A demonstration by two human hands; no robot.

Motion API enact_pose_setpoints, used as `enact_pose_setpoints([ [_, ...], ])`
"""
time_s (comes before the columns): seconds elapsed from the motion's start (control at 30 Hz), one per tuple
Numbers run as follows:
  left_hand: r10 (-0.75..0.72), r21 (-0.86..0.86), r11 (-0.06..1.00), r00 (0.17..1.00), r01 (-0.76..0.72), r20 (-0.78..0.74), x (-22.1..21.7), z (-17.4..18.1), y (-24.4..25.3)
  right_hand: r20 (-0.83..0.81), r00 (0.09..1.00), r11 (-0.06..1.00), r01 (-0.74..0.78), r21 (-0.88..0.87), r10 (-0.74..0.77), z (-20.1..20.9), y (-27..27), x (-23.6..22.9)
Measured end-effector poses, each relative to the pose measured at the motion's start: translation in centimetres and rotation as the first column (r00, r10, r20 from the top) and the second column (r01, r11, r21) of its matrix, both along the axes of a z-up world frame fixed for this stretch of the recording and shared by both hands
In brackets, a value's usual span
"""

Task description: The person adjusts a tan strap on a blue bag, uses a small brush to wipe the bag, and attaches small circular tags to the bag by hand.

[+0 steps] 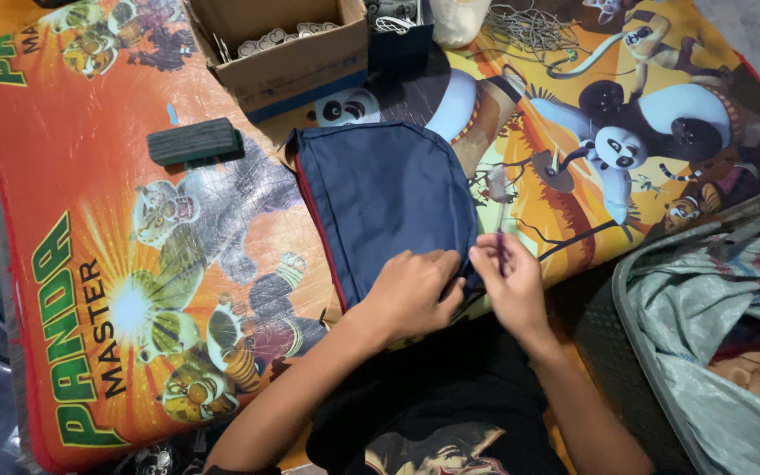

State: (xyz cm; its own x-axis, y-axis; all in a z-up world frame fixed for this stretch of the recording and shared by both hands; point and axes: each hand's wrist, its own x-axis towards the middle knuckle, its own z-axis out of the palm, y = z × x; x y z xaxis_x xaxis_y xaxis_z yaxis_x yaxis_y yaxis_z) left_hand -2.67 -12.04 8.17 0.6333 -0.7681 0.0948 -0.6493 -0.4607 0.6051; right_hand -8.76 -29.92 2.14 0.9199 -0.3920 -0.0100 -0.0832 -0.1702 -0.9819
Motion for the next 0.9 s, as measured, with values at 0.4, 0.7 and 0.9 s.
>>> enact_pose_setpoints([
  [0.4, -0.046, -0.091, 0.995, 0.999, 0.047, 0.013, 0.0, -1.3, 0.7, -0.101, 0.995, 0.959, -0.024, -0.282, -0.005, 0.5, 2.1, -4.0],
  [0.7, 0.017, -0.137, 0.990, 0.966, 0.019, 0.257, -1.1, -0.3, 0.5, 0.219, 0.868, 0.739, -0.218, -0.638, 0.445, 5.4, -1.5, 0.7],
  [0.9, 0.223, -0.033, 0.975, 0.951, -0.221, 0.216, -4.3, -0.6, 2.2, 0.231, 0.854, 0.717, -0.212, -0.664, 0.466, 4.1, -3.0, 2.5],
])
